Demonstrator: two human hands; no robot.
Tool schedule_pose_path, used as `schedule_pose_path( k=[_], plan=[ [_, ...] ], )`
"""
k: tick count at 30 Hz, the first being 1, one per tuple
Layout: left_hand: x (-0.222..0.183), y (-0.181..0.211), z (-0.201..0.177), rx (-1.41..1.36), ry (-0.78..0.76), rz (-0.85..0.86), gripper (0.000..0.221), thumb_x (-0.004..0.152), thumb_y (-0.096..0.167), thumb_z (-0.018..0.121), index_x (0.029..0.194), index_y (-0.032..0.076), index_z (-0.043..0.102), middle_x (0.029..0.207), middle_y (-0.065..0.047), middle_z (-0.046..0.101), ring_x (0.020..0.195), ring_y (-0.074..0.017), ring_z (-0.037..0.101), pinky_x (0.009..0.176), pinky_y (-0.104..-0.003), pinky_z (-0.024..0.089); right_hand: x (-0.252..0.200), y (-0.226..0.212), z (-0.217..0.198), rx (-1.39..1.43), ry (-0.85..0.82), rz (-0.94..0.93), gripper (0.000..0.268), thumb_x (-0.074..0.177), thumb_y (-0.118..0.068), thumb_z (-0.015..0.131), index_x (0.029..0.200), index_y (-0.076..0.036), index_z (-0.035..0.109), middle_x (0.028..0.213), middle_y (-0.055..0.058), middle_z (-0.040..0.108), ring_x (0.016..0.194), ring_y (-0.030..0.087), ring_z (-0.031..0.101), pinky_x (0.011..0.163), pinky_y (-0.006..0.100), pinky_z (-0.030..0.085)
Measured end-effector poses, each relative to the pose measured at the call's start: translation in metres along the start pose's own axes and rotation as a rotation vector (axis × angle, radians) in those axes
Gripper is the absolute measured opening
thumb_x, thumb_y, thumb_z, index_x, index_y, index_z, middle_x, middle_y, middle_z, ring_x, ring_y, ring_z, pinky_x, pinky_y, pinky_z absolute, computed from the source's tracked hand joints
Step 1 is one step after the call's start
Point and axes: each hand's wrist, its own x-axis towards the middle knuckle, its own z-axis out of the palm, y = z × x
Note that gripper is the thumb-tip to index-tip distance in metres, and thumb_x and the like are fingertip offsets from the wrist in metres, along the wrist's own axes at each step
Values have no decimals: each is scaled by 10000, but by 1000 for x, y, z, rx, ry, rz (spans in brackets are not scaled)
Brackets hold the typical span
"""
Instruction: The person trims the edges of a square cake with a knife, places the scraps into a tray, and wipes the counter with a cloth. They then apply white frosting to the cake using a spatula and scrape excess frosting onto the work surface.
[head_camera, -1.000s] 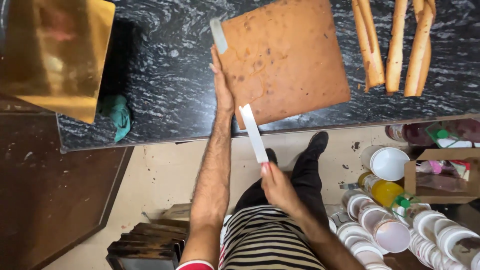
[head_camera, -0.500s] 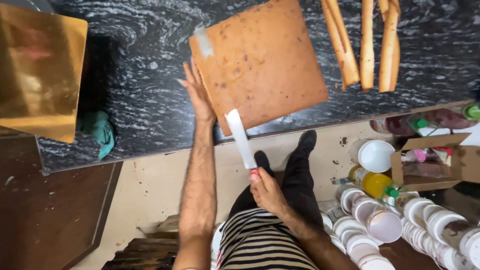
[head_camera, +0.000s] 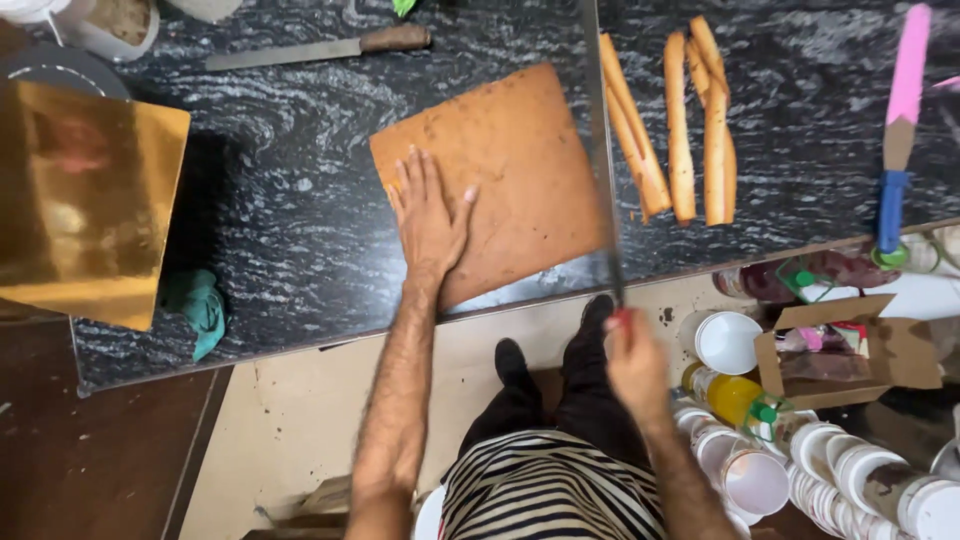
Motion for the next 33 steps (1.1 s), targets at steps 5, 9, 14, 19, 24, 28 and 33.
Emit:
schedule_pose_path(
  k=[5,9,14,19,24,28,33],
  plan=[
    [14,-16,-22,160,-195,217,879,907,599,664,1530,27,424,1645,-238,268,1518,-434,234,1224,-546,202,83,36,-33,-159,52,8,322,1023,-313,614,1200,-48,657,882,245,701,823,448,694,705,515,530],
    [20,-14,-25,209,-213,267,810,841,543,738,1413,-3,565,1507,-216,518,1397,-350,480,1146,-448,386,149,44,-66,-361,31,-147,351,869,-302,732,1146,-88,760,1063,273,666,923,488,613,801,558,506],
    [33,13,-46,185,-201,217,809,696,489,829,1369,88,625,1288,-148,675,1180,-342,631,1007,-456,508,230,126,-176,-584,319,61,461,920,-336,745,1245,-16,682,1123,245,641,1024,460,609,864,561,500],
    [59,15,-41,285,-402,-23,882,583,457,910,1347,110,639,1216,-179,666,1080,-364,662,906,-467,554,272,250,-228,-904,361,49,627,747,-341,794,1251,6,659,1002,286,670,863,468,650,706,554,515],
    [59,-44,-22,253,-541,-16,752,541,404,963,1157,49,720,1150,-160,681,1020,-299,688,873,-405,576,277,211,-305,123,106,538,406,937,-65,630,1331,-22,543,956,150,688,695,246,715,555,364,588],
    [62,13,-47,294,-681,-232,519,677,368,948,1005,3,780,1018,-169,647,879,-315,685,776,-404,585,275,268,-348,189,166,343,405,1055,-103,549,1436,-18,441,963,108,679,786,141,709,509,330,570],
    [50,-12,-59,-62,-607,-372,365,735,301,890,936,14,788,779,-94,775,721,-165,665,691,-335,550,261,386,-302,-416,233,199,532,1089,-223,608,1554,-5,467,1041,321,686,904,475,682,742,528,556]
  ],
)
